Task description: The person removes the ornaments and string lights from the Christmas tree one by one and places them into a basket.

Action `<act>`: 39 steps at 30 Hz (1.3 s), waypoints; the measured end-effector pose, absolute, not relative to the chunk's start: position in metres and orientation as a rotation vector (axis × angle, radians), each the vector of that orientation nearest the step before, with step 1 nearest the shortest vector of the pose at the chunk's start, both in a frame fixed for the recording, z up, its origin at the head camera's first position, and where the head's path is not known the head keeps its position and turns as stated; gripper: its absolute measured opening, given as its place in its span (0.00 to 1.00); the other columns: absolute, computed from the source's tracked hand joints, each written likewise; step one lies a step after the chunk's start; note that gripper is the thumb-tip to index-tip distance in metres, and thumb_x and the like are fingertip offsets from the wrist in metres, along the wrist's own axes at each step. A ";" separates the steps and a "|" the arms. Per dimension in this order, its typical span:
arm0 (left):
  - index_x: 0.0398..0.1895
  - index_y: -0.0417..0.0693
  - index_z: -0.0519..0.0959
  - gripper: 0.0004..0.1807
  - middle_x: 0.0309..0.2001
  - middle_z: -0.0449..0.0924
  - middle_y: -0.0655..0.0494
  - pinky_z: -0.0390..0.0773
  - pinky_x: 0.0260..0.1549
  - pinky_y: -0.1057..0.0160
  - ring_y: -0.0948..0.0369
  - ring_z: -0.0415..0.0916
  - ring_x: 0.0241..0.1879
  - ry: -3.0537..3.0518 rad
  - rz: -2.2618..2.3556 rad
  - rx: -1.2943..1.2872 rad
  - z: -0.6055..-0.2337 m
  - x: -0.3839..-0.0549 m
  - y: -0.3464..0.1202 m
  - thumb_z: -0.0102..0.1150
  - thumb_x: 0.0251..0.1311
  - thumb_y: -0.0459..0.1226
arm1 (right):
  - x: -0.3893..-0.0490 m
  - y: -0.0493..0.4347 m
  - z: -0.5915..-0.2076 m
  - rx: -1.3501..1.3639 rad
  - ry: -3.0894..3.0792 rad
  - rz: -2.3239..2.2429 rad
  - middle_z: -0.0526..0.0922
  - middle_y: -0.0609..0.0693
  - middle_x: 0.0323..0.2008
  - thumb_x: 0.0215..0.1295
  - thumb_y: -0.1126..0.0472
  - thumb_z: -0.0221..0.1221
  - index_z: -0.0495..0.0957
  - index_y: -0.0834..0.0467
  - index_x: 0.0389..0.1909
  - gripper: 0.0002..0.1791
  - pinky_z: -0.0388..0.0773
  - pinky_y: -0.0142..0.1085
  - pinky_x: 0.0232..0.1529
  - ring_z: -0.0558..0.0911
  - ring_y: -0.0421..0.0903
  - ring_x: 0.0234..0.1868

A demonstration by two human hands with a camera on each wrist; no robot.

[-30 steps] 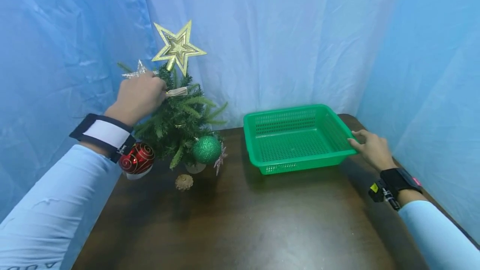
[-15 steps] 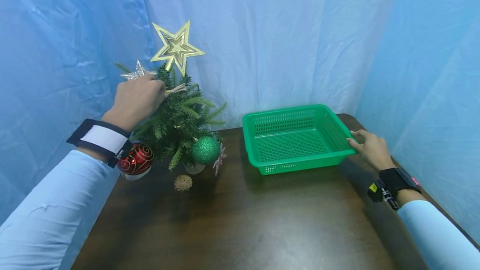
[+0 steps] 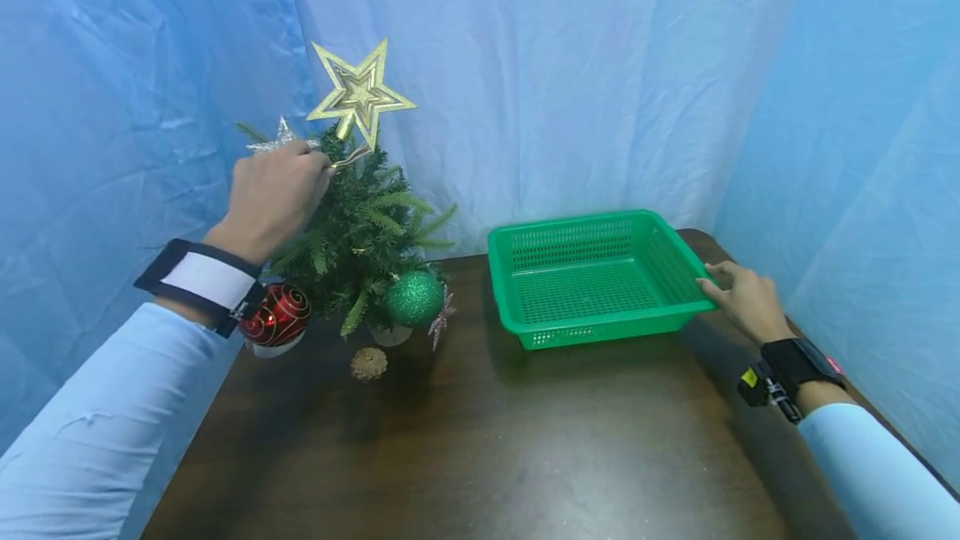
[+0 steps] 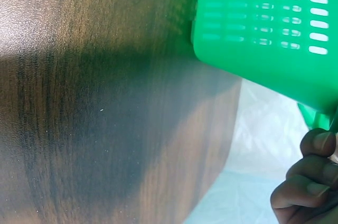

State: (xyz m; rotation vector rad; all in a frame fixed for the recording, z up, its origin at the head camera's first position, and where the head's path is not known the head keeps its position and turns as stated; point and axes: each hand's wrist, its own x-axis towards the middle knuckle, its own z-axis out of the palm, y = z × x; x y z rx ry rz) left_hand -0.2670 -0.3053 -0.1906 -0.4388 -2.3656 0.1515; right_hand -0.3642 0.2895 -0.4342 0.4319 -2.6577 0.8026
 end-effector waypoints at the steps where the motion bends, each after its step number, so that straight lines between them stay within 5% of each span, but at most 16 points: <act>1: 0.21 0.39 0.77 0.17 0.22 0.73 0.45 0.68 0.12 0.50 0.51 0.67 0.16 -2.355 0.149 -0.445 -0.190 -0.266 -0.305 0.54 0.72 0.31 | -0.364 0.290 -0.434 0.431 -2.660 0.802 0.84 0.72 0.44 0.79 0.54 0.56 0.74 0.71 0.64 0.26 0.57 0.39 0.18 0.59 0.45 0.13; 19: 0.42 0.35 0.84 0.06 0.34 0.83 0.35 0.70 0.11 0.50 0.47 0.73 0.16 -2.207 0.157 -0.530 -0.188 -0.262 -0.297 0.60 0.71 0.31 | -0.362 0.289 -0.434 0.439 -2.648 0.785 0.84 0.72 0.45 0.79 0.55 0.57 0.74 0.71 0.64 0.25 0.56 0.39 0.18 0.55 0.43 0.13; 39: 0.41 0.32 0.85 0.07 0.34 0.83 0.37 0.73 0.11 0.50 0.50 0.73 0.15 -2.195 0.149 -0.660 -0.199 -0.259 -0.279 0.60 0.70 0.29 | -0.362 0.290 -0.434 0.424 -2.655 0.803 0.83 0.73 0.47 0.79 0.54 0.56 0.74 0.71 0.65 0.26 0.57 0.39 0.18 0.56 0.44 0.13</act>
